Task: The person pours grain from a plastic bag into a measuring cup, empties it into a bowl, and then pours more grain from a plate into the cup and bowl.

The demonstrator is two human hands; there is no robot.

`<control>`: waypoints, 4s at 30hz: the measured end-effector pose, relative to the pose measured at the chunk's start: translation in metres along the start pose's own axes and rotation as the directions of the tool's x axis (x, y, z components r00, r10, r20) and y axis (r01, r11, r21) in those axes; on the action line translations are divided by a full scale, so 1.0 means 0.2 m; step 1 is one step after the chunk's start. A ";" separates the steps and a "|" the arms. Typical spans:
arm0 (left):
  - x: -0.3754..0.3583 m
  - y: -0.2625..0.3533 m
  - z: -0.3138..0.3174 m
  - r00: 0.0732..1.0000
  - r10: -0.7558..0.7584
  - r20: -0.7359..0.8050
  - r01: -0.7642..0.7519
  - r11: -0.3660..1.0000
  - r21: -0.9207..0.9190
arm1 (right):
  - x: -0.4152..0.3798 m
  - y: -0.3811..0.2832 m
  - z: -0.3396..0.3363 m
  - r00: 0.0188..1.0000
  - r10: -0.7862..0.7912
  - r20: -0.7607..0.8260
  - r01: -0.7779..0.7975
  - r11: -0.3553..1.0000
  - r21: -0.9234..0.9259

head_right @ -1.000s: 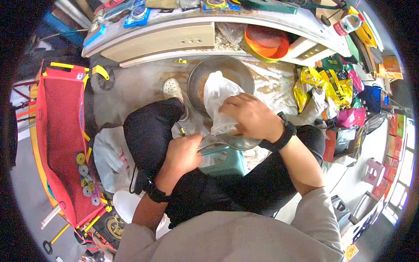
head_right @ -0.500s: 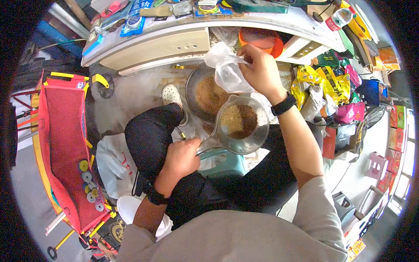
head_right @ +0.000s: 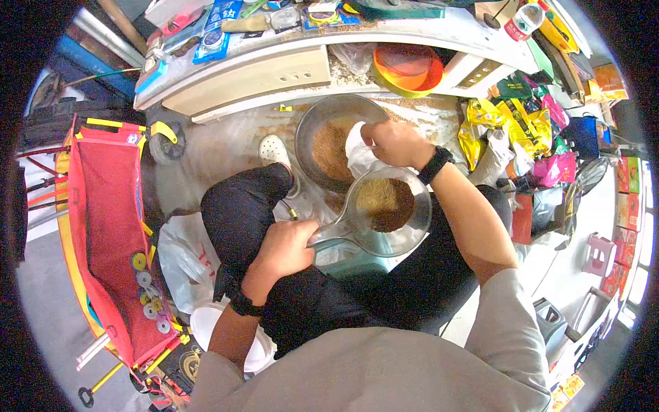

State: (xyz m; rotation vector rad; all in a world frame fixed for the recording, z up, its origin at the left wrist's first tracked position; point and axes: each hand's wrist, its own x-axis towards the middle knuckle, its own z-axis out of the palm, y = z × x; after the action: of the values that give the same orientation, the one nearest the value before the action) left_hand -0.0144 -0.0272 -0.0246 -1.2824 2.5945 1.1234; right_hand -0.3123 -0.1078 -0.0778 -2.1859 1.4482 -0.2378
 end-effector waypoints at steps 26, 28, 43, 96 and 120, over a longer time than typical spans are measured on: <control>0.07 -0.11 0.08 0.985 0.018 0.171 0.040 0.943 -0.332 | 0.04 -0.04 0.02 0.941 -0.240 0.241 0.147 0.925 0.349; 0.07 -0.14 0.11 0.981 0.083 0.174 -0.015 0.933 -0.360 | 0.05 0.00 0.07 0.937 -0.244 0.252 0.138 0.917 0.375; 0.06 -0.03 0.05 0.936 -0.027 0.350 0.212 0.839 -0.501 | 0.04 0.03 0.14 0.886 -0.186 0.425 0.008 0.922 0.387; 0.14 -0.24 0.24 0.615 -0.268 0.742 0.566 0.805 -0.178 | -0.14 -0.01 0.56 0.594 -0.036 0.803 -0.398 0.855 0.332; 0.18 -0.10 0.13 0.461 -0.273 0.844 0.723 0.667 -0.179 | -0.14 0.10 0.71 0.623 -0.234 0.747 -0.246 0.848 0.470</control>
State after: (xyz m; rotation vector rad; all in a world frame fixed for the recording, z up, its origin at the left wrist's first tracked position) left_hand -0.0317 -0.0440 -0.0665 -1.1446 1.1474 1.7626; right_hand -0.2818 -0.0444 -0.2062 -1.4781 0.7349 0.2885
